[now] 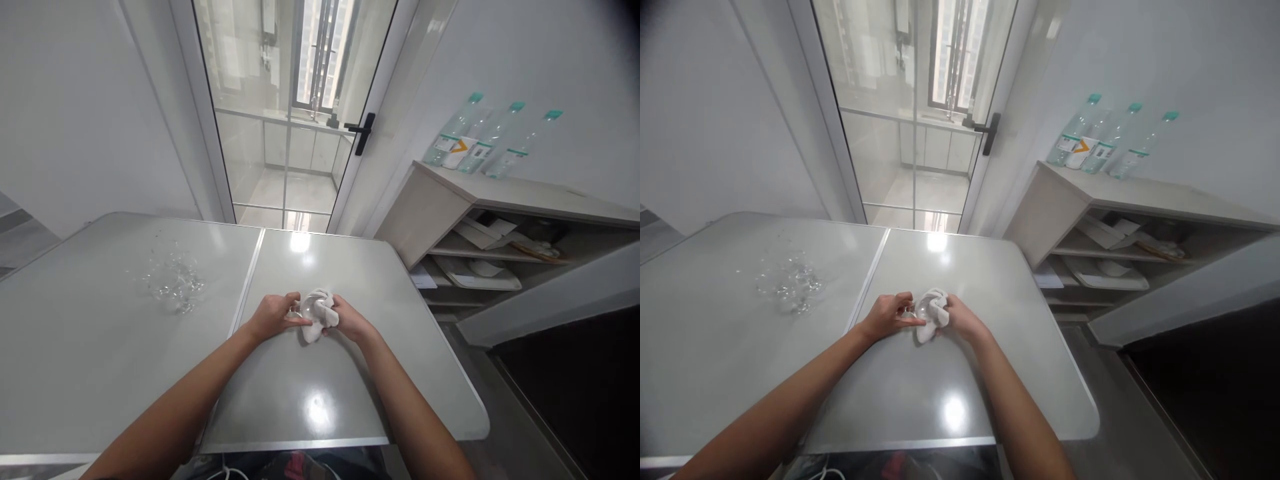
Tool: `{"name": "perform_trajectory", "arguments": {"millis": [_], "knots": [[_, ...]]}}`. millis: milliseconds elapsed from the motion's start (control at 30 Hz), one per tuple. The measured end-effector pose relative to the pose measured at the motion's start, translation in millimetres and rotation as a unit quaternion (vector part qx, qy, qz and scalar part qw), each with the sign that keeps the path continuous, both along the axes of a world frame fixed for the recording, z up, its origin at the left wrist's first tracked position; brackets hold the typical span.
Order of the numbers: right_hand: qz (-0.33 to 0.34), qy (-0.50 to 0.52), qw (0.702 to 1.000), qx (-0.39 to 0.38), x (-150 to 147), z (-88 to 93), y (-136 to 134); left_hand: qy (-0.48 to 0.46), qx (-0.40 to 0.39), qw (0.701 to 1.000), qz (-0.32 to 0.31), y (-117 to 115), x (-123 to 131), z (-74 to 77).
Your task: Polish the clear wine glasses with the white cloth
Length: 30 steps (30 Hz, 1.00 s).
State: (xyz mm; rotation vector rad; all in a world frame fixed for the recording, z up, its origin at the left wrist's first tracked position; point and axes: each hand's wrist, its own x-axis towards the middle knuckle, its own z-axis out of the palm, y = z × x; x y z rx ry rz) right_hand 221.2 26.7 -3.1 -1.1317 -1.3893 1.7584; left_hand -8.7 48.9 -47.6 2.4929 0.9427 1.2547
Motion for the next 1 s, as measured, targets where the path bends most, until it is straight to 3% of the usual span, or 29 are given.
{"name": "perform_trajectory", "arguments": {"millis": [100, 233, 300, 400, 533, 667, 833, 900, 1000], "knots": [[-0.012, -0.004, 0.999, 0.033, -1, -2.5, 2, -0.013, -0.123, 0.992, -0.008, 2, -1, 3.7], [-0.026, -0.016, 0.974, 0.225, 0, -0.5, 4, -0.035, -0.327, 0.940, -0.091, 2, 1, 11.4], [0.020, -0.005, 0.953, 0.303, 3, 3.0, 2, -0.053, -0.357, 0.926, -0.110, 0, 3, 12.5], [0.088, 0.003, 0.935, 0.345, 5, 8.8, 0, -0.042, -0.290, 0.953, -0.075, -3, 5, 7.7], [0.021, -0.041, 0.955, 0.293, 2, 12.0, 0, -0.024, -0.100, 0.994, -0.026, -3, 3, -2.2], [-0.018, -0.066, 0.983, 0.167, -1, 6.3, 2, -0.009, 0.074, 0.997, 0.004, -2, 2, -2.5], [-0.055, -0.016, 0.997, -0.046, -3, -8.8, 2, 0.003, 0.152, 0.988, 0.036, -1, -1, 6.2], [-0.060, -0.011, 0.997, -0.040, -6, -12.4, 2, 0.002, 0.154, 0.987, 0.041, 1, -3, 8.5], [-0.062, -0.047, 0.992, 0.098, -9, -12.6, 4, 0.017, 0.110, 0.993, 0.026, 5, -8, 7.8]]}}
